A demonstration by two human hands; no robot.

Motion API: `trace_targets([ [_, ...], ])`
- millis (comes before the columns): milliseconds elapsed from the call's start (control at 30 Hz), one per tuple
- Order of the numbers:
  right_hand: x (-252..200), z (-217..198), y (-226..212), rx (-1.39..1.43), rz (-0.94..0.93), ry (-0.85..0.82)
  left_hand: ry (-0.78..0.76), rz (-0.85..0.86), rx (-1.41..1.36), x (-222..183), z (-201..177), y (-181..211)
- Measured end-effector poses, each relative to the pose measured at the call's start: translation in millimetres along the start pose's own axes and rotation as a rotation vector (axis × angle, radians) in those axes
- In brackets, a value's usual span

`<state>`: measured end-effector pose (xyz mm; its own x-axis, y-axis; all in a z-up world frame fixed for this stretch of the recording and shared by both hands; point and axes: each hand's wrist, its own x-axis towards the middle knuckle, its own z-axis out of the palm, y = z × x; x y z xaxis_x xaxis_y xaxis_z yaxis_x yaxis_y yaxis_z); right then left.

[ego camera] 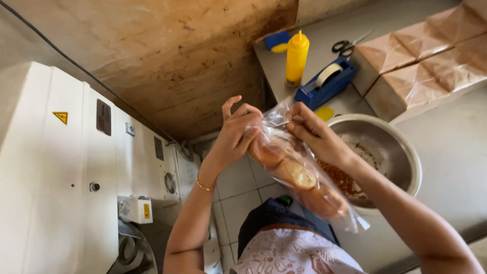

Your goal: Applying cream and meat floss topping to bread buns.

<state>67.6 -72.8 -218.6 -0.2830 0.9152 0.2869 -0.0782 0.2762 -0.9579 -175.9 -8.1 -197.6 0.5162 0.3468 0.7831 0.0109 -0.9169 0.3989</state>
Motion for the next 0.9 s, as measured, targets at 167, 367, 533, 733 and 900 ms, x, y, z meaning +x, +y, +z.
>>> trace_targets([
  [167, -9.4, 1.6, -33.3, -0.088, 0.198, -0.077, 0.020, -0.121, -0.218, -26.0, -2.0, -5.6],
  [367, -19.0, 15.6, -19.9, -0.157, 0.299, -0.242, -0.061, -0.097, -0.079, -38.3, -12.0, -9.2],
  [533, -11.2, 22.7, -12.0, -0.322, 0.142, -0.224, -0.086, -0.103, 0.057, -56.1, -26.5, -14.7],
  [733, 0.4, 8.1, -47.6, -0.495, 0.099, -0.246, -0.026, -0.196, 0.182, -81.2, -21.1, -18.7],
  [900, -9.2, -4.5, -20.7, -0.654, 0.161, -0.203, 0.001, -0.271, 0.311, -85.1, -44.8, -11.8],
])
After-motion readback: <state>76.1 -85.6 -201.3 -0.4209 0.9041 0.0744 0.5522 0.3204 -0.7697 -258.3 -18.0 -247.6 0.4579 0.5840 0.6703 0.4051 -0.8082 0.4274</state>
